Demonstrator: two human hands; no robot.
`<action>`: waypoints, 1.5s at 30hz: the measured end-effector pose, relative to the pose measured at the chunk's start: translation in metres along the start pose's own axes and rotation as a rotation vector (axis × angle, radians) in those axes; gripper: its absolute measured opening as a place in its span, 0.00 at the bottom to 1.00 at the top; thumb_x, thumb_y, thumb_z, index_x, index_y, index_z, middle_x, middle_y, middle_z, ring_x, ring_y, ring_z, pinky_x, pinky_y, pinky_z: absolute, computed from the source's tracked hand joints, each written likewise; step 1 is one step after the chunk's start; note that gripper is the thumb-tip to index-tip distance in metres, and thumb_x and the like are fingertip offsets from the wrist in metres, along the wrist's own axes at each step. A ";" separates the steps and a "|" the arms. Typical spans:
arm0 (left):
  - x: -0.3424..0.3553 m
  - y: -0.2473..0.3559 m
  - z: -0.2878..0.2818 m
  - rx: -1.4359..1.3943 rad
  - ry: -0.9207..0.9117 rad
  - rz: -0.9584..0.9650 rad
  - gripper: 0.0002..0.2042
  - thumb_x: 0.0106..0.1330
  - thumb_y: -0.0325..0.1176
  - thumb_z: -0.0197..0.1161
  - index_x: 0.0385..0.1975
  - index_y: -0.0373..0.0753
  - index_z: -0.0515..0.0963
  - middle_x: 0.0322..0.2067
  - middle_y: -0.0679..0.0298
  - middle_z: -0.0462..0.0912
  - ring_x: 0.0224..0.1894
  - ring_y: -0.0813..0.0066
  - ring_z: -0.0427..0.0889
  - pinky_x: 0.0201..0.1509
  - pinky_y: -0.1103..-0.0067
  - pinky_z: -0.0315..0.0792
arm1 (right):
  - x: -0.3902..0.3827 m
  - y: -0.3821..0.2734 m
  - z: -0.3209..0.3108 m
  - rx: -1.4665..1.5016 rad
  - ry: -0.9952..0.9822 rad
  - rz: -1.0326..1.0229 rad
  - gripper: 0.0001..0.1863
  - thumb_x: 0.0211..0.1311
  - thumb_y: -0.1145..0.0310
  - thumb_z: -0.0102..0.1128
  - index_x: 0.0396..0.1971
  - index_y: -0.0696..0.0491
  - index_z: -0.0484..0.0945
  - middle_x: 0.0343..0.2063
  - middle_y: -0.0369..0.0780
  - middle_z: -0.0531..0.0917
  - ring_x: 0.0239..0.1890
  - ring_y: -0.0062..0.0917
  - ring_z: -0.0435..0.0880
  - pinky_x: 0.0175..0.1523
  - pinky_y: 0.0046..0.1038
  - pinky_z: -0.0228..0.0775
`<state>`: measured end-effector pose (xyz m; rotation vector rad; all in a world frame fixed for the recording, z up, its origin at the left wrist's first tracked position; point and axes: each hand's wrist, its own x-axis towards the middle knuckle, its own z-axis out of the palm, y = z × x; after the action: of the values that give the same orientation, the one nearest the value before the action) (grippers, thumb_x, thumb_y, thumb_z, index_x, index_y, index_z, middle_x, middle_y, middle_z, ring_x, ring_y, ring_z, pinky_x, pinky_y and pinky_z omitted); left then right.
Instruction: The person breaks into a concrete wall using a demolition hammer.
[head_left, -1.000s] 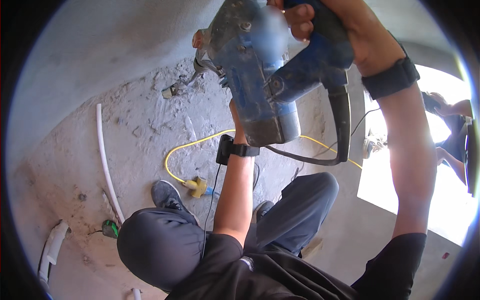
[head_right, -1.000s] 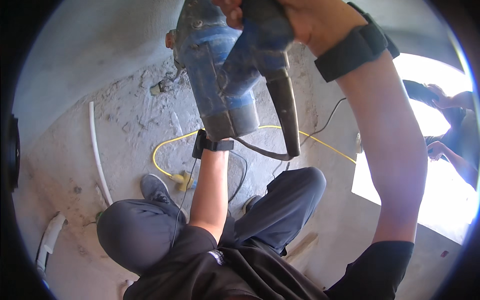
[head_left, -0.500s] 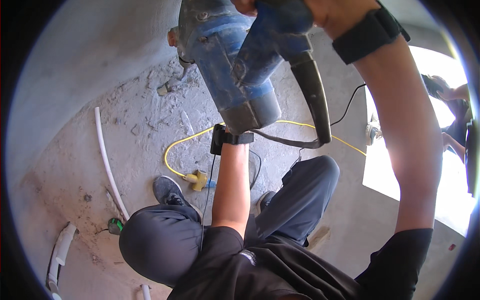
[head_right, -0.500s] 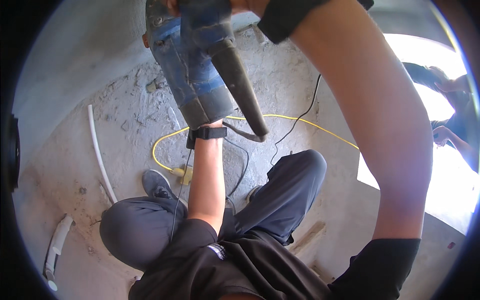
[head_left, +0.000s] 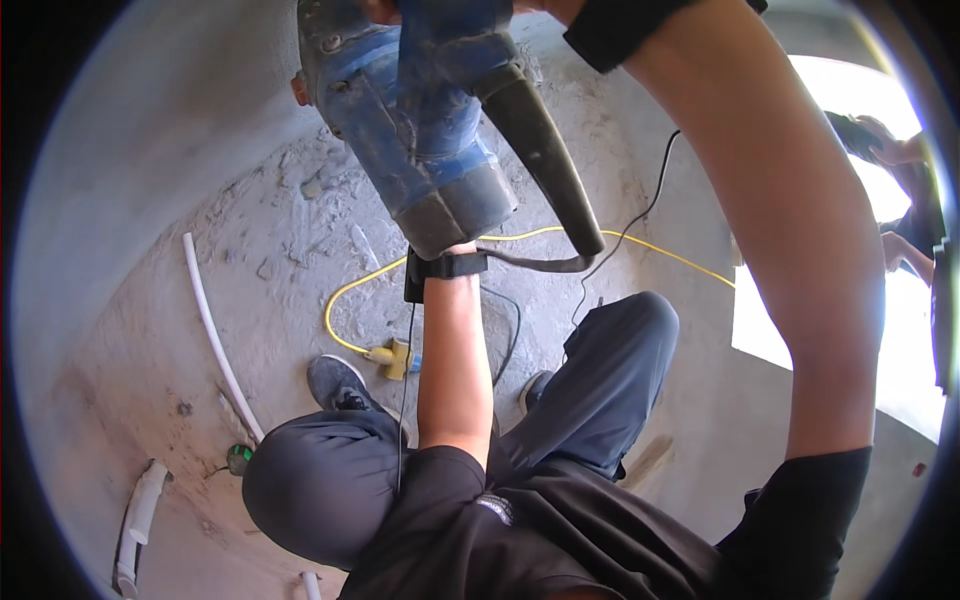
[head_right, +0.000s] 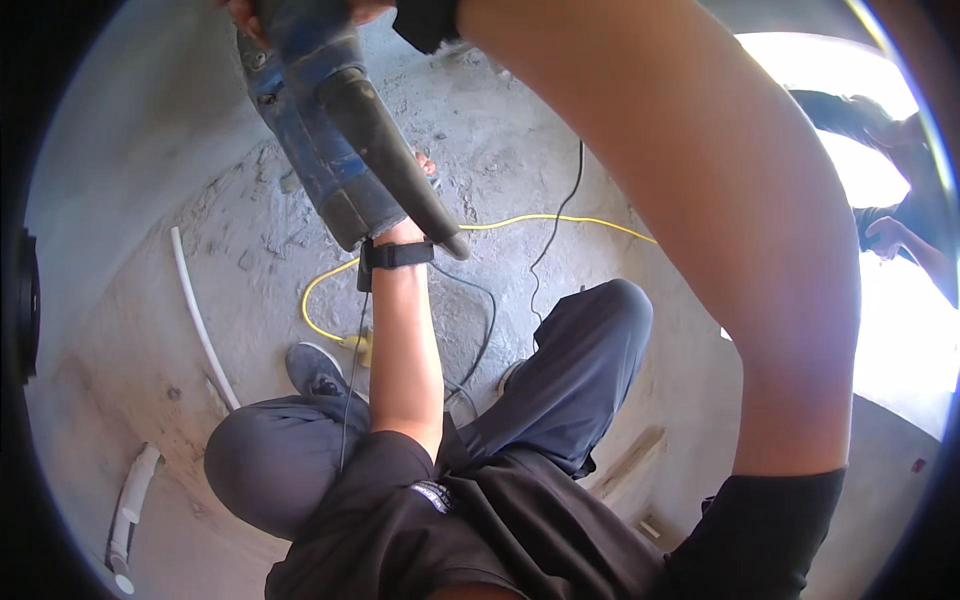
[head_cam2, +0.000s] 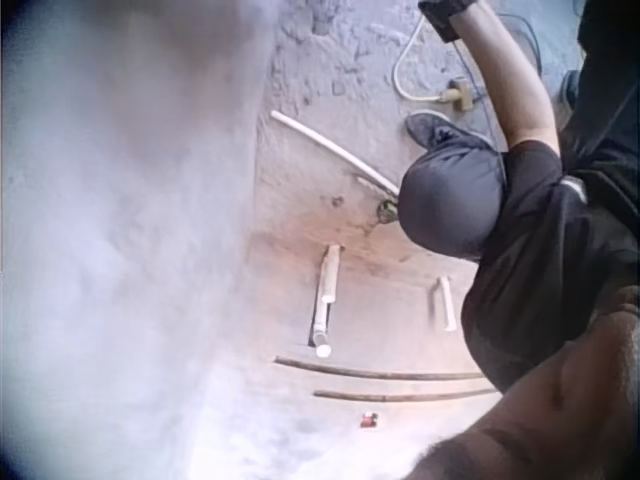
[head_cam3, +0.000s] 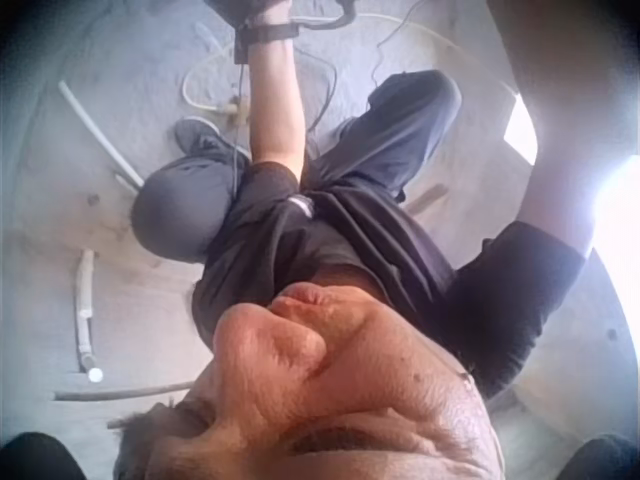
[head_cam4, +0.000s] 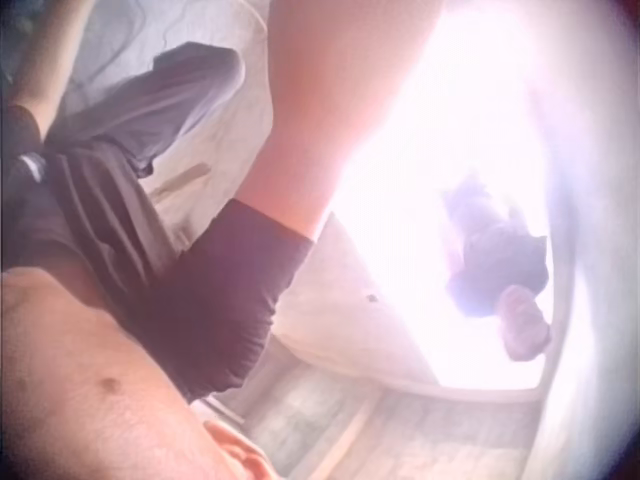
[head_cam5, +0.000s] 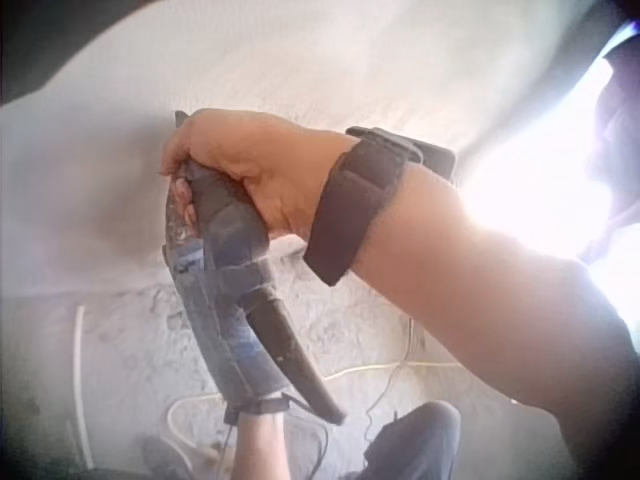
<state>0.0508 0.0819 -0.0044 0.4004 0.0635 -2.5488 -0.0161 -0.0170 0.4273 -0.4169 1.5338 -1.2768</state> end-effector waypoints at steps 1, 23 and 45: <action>-0.012 -0.053 0.024 -0.212 0.077 -0.229 0.16 0.69 0.47 0.55 0.34 0.38 0.74 0.25 0.61 0.74 0.30 0.67 0.72 0.43 0.67 0.66 | -0.009 0.008 -0.038 0.000 0.059 0.061 0.05 0.62 0.75 0.53 0.27 0.57 0.70 0.16 0.38 0.76 0.14 0.20 0.75 0.20 0.24 0.74; 0.007 -0.036 0.006 0.057 -0.320 -0.199 0.21 0.70 0.47 0.53 0.53 0.35 0.73 0.35 0.60 0.79 0.39 0.63 0.78 0.46 0.67 0.69 | -0.002 0.018 -0.026 0.020 -0.010 0.045 0.06 0.62 0.76 0.50 0.25 0.56 0.70 0.16 0.38 0.75 0.14 0.24 0.74 0.22 0.27 0.74; -0.060 -0.022 0.119 1.458 0.014 0.418 0.25 0.71 0.42 0.58 0.62 0.34 0.66 0.56 0.56 0.71 0.56 0.64 0.73 0.63 0.72 0.64 | -0.016 0.036 -0.069 -0.047 0.080 0.125 0.07 0.64 0.72 0.52 0.27 0.56 0.72 0.19 0.37 0.76 0.18 0.19 0.74 0.22 0.26 0.72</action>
<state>0.0550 0.1165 0.1258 0.8077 -1.7056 -1.7441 -0.0573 0.0430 0.3959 -0.2985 1.6344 -1.1743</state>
